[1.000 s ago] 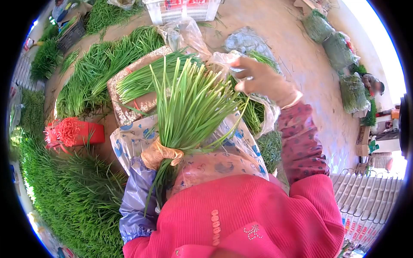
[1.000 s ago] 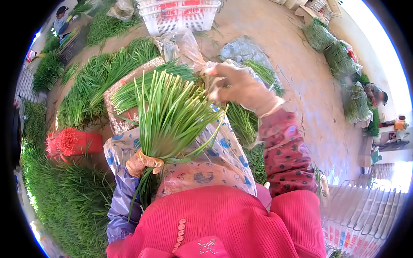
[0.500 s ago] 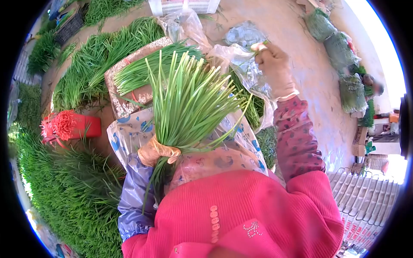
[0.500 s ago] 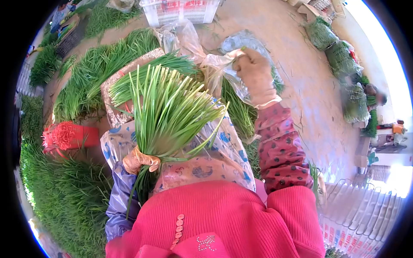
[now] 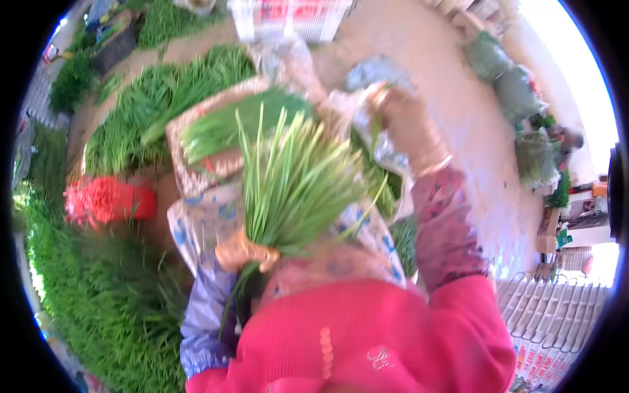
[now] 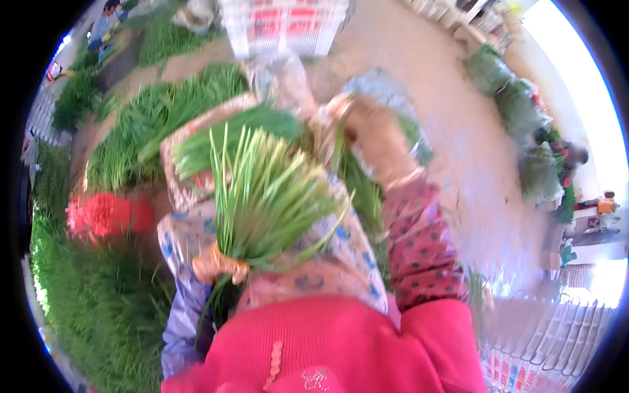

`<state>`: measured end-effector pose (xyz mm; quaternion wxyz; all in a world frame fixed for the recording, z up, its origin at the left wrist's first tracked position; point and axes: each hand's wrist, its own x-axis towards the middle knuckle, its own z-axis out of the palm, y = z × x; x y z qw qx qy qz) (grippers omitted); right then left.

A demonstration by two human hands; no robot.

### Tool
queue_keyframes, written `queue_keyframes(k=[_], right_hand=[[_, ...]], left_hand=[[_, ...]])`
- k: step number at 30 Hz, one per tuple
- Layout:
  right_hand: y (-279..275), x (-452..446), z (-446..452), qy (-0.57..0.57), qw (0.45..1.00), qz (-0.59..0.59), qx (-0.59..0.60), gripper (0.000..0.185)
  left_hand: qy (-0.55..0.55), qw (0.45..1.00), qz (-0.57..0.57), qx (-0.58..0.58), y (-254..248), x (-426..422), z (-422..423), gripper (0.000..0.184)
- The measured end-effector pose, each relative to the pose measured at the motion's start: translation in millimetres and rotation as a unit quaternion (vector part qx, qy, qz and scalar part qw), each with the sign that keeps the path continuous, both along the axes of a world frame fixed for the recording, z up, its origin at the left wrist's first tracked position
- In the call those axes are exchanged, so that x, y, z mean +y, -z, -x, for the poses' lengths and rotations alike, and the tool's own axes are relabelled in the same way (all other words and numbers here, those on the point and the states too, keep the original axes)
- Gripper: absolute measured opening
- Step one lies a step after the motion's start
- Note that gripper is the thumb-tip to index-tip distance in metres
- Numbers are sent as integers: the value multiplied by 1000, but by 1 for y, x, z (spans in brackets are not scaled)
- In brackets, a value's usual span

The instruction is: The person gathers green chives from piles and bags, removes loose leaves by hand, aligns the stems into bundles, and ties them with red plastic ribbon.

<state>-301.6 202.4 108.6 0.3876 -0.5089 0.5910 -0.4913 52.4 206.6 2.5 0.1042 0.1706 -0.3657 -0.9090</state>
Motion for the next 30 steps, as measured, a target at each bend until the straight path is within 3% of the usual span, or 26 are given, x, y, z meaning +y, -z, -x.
queue_keyframes(k=[1,2,3,5,6,8,11,13,15,16,19,21,23,25,27,29,30], right_hand=[[-6,-3,-2,-50,997,-39,34,23],[12,-11,-2,-145,975,50,162,32],[30,-20,-1,-215,925,159,269,46],[6,-2,-28,-240,955,11,175,49],[2,-2,-31,-235,954,17,186,49],[0,-1,-39,-260,957,-95,88,44],[16,2,-40,-251,965,-82,3,41],[14,4,-41,-239,970,-42,32,40],[8,17,-50,-142,947,-75,279,36],[32,15,-40,-147,943,-8,299,35],[58,25,-22,-103,951,71,282,39],[40,32,-18,-24,940,67,333,34],[39,38,12,86,921,-19,379,31],[28,61,41,115,962,-98,226,28],[29,82,68,8,886,-221,408,27],[54,106,76,-241,777,-305,494,27],[62,121,73,-292,737,-386,472,29]], left_hand=[[63,994,67,-57,6,-5,-2,46],[50,996,53,-60,-11,-2,4,59],[65,993,61,-76,-20,-3,12,59],[92,992,46,-66,16,-2,13,55],[96,993,46,-51,25,1,14,54],[99,993,47,-37,30,3,10,53],[71,997,43,-7,18,1,10,54],[53,998,24,-23,9,3,12,55],[46,998,1,-39,5,4,11,54],[50,997,21,-62,-1,2,13,54],[66,990,46,-112,1,3,17,62],[40,993,29,-103,-9,6,20,61],[41,995,34,-86,0,6,8,62],[8,997,12,-80,5,9,-1,61],[-6,997,6,-81,13,7,-11,61],[-20,999,18,-42,26,3,-18,59],[-17,1000,8,-15,35,1,-21,59]])
